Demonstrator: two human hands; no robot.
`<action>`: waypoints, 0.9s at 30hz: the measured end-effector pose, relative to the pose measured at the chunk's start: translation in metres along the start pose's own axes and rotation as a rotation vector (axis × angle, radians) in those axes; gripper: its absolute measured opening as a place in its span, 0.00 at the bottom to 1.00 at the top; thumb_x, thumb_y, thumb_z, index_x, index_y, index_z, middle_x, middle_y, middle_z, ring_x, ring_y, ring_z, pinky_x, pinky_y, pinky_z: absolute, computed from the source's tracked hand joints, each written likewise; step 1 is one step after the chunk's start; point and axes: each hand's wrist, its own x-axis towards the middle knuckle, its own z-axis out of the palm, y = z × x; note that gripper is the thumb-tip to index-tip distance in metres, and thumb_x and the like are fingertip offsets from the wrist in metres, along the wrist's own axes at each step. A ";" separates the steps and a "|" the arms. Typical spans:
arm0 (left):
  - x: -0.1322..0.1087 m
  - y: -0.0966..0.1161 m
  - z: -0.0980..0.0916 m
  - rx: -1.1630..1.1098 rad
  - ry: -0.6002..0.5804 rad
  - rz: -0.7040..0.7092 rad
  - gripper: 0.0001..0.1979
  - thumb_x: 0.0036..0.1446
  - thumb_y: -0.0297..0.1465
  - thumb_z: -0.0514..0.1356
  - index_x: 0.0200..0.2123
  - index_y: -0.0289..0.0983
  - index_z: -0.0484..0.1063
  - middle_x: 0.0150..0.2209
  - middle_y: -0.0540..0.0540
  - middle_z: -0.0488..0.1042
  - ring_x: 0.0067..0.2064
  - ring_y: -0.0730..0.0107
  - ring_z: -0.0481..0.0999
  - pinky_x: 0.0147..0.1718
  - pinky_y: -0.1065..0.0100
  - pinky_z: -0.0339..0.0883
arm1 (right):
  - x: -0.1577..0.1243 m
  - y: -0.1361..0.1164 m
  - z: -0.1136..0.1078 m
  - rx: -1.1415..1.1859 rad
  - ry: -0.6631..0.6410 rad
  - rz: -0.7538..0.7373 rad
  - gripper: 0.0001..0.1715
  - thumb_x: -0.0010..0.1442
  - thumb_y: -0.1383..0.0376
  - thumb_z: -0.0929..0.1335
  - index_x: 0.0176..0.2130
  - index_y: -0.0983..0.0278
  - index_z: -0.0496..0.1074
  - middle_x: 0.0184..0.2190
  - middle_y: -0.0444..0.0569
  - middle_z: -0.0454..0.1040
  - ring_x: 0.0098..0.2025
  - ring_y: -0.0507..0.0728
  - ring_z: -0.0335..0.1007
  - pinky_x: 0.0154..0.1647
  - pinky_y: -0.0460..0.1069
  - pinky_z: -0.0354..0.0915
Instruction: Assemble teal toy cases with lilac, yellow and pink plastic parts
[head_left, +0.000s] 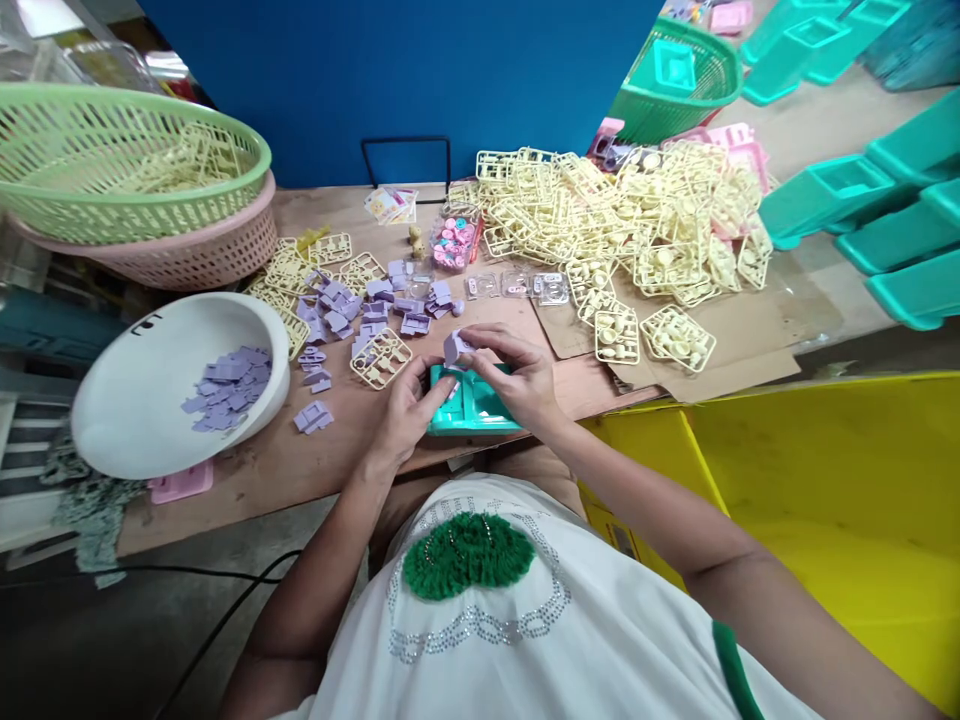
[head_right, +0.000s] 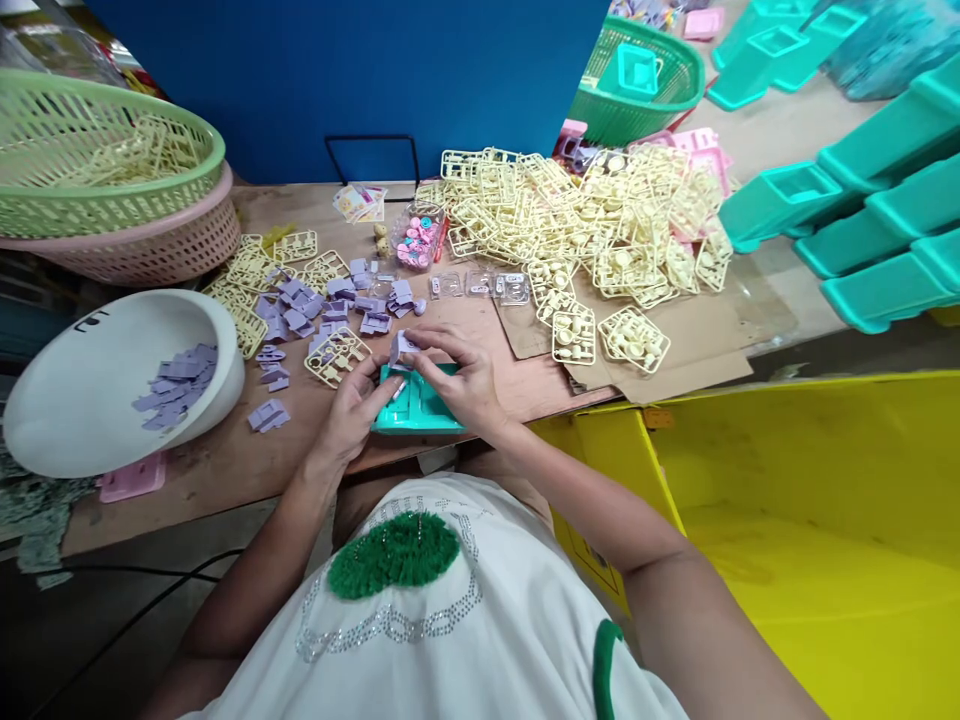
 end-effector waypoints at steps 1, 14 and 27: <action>0.000 -0.001 0.000 0.009 -0.007 0.002 0.21 0.53 0.43 0.73 0.45 0.38 0.75 0.36 0.50 0.78 0.33 0.73 0.75 0.32 0.73 0.70 | 0.000 0.001 0.000 -0.002 0.002 0.006 0.21 0.62 0.47 0.76 0.46 0.58 0.86 0.46 0.53 0.84 0.52 0.62 0.80 0.58 0.58 0.75; -0.008 0.051 -0.034 0.622 -0.307 0.412 0.13 0.60 0.36 0.70 0.49 0.44 0.84 0.52 0.41 0.75 0.58 0.58 0.77 0.54 0.60 0.78 | -0.014 -0.009 -0.005 0.024 0.040 -0.020 0.18 0.66 0.51 0.74 0.51 0.56 0.83 0.51 0.54 0.81 0.55 0.62 0.78 0.57 0.58 0.76; -0.006 0.045 -0.023 0.613 -0.166 0.412 0.11 0.56 0.38 0.74 0.42 0.41 0.86 0.46 0.42 0.77 0.50 0.60 0.78 0.51 0.60 0.76 | -0.030 -0.012 0.001 -0.222 0.097 -0.180 0.18 0.72 0.59 0.69 0.59 0.54 0.80 0.51 0.54 0.78 0.53 0.61 0.76 0.55 0.57 0.74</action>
